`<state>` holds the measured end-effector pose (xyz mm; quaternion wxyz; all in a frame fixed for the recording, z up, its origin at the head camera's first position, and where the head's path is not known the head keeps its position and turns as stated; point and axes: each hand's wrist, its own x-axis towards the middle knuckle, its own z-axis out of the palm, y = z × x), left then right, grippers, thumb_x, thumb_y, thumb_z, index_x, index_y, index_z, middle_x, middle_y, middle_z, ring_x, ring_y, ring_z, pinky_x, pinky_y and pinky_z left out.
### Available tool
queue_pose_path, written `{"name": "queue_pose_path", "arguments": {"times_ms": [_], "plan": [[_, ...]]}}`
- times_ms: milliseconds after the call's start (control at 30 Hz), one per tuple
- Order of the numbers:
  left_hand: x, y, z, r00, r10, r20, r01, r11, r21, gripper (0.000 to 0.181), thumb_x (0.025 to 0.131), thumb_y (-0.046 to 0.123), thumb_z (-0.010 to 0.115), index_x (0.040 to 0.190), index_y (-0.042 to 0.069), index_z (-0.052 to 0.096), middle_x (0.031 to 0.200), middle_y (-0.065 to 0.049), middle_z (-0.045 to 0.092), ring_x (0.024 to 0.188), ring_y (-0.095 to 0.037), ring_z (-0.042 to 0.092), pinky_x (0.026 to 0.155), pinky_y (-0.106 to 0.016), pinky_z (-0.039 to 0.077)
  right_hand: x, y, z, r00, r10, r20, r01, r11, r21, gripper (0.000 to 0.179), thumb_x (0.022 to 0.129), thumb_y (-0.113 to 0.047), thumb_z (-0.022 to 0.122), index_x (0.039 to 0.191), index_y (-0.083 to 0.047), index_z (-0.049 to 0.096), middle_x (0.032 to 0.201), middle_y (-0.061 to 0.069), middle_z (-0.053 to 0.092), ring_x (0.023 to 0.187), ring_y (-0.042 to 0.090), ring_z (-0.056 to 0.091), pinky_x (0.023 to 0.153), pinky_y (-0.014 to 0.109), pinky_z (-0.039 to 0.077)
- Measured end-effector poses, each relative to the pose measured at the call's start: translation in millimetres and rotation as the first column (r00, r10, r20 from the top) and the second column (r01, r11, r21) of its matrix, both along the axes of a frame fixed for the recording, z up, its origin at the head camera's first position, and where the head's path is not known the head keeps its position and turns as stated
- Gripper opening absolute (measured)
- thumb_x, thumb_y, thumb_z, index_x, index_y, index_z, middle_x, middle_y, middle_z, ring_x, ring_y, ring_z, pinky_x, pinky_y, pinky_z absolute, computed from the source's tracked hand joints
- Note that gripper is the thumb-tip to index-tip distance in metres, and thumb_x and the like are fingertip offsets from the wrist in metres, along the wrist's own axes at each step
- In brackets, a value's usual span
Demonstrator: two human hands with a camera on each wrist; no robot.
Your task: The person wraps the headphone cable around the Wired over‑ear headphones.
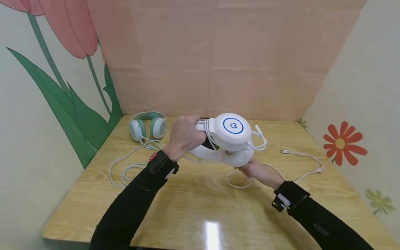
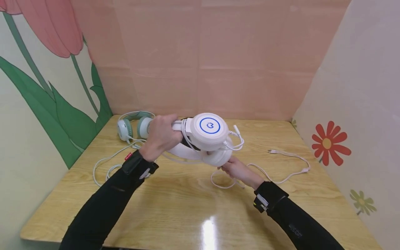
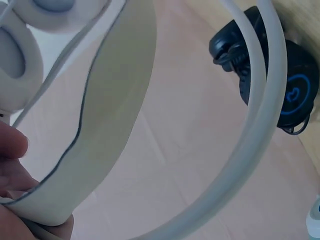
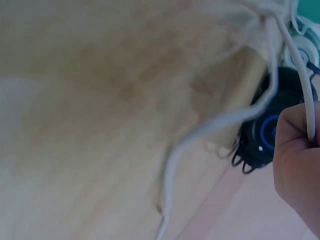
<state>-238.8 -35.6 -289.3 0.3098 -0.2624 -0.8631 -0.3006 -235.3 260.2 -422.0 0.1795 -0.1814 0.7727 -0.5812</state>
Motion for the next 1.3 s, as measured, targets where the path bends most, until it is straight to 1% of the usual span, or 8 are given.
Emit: {"name": "queue_pose_path", "arguments": {"times_ms": [100,200,433,600,800,967,1133,1300], "plan": [[0.3,0.6,1.1,1.000,0.024,0.014,-0.024,1.000,0.019,0.022,0.068,0.009,0.062,0.062,0.015,0.042,0.058,0.006,0.029,0.050,-0.012,0.031,0.048,-0.027,0.022,5.4,-3.9,-3.2,1.000,0.011,-0.017,-0.011,1.000,0.026,0.025,0.107,-0.012,0.038,0.094,0.005,0.050,0.067,-0.002,0.037,0.055,0.007,0.032,0.050,0.024,0.027],[0.2,1.4,2.8,0.999,0.034,0.031,-0.035,0.999,0.029,0.023,0.071,0.011,0.063,0.062,0.015,0.042,0.058,0.006,0.029,0.050,-0.013,0.032,0.048,-0.028,0.023,7.4,-10.2,-6.2,1.000,0.004,-0.030,-0.003,0.999,0.039,0.031,0.109,-0.015,0.035,0.094,0.009,0.048,0.064,-0.002,0.036,0.052,0.007,0.030,0.048,0.023,0.025],[-1.2,3.2,6.3,0.996,0.048,0.072,-0.053,0.997,0.062,0.026,0.077,0.017,0.065,0.062,0.015,0.044,0.057,0.005,0.033,0.051,-0.014,0.038,0.048,-0.029,0.028,12.0,-29.7,-6.5,0.998,-0.035,-0.043,0.038,0.997,0.065,0.042,0.111,-0.026,0.037,0.089,0.008,0.049,0.063,-0.003,0.036,0.050,0.006,0.031,0.046,0.022,0.025],[-1.3,1.8,8.9,0.996,0.057,0.067,-0.062,0.996,0.069,0.024,0.078,0.016,0.064,0.063,0.014,0.046,0.058,0.005,0.033,0.050,-0.014,0.037,0.047,-0.028,0.027,17.8,-31.7,-2.8,0.996,-0.086,0.013,0.086,0.996,0.026,0.046,0.111,-0.031,0.037,0.087,0.006,0.049,0.061,-0.005,0.033,0.049,0.006,0.029,0.046,0.022,0.024],[-4.9,-3.4,5.9,0.992,0.114,0.054,-0.117,0.992,0.046,0.016,0.074,0.016,0.064,0.065,0.014,0.051,0.058,0.004,0.037,0.052,-0.017,0.041,0.047,-0.031,0.030,22.5,-19.7,1.9,0.991,-0.078,0.107,0.078,0.997,0.004,0.051,0.109,-0.042,0.039,0.083,0.000,0.048,0.060,-0.006,0.029,0.049,0.007,0.026,0.047,0.025,0.021],[-8.7,-6.9,1.8,0.989,0.125,0.072,-0.129,0.990,0.054,0.017,0.076,0.018,0.063,0.065,0.014,0.050,0.058,0.004,0.036,0.052,-0.018,0.041,0.048,-0.032,0.030,23.7,-4.3,2.2,0.987,-0.072,0.147,0.077,0.997,-0.031,0.048,0.108,-0.040,0.044,0.082,0.000,0.047,0.059,-0.007,0.028,0.048,0.006,0.024,0.047,0.026,0.019],[-10.4,-9.5,0.2,0.988,0.136,0.075,-0.141,0.988,0.068,0.020,0.075,0.018,0.063,0.063,0.014,0.047,0.058,0.004,0.035,0.052,-0.018,0.041,0.048,-0.032,0.030,25.6,13.3,5.0,0.987,-0.075,0.143,0.075,0.997,0.005,0.048,0.107,-0.040,0.047,0.083,0.001,0.048,0.060,-0.007,0.029,0.048,0.006,0.023,0.046,0.027,0.017],[-11.8,-16.6,4.7,0.982,0.182,0.042,-0.185,0.979,0.081,0.020,0.070,0.015,0.060,0.061,0.014,0.043,0.058,0.004,0.032,0.050,-0.018,0.036,0.047,-0.034,0.027,26.2,33.3,5.7,0.990,-0.081,0.116,0.074,0.995,0.066,0.057,0.107,-0.041,0.048,0.084,0.012,0.046,0.059,-0.005,0.028,0.047,0.007,0.023,0.044,0.028,0.017]]}}
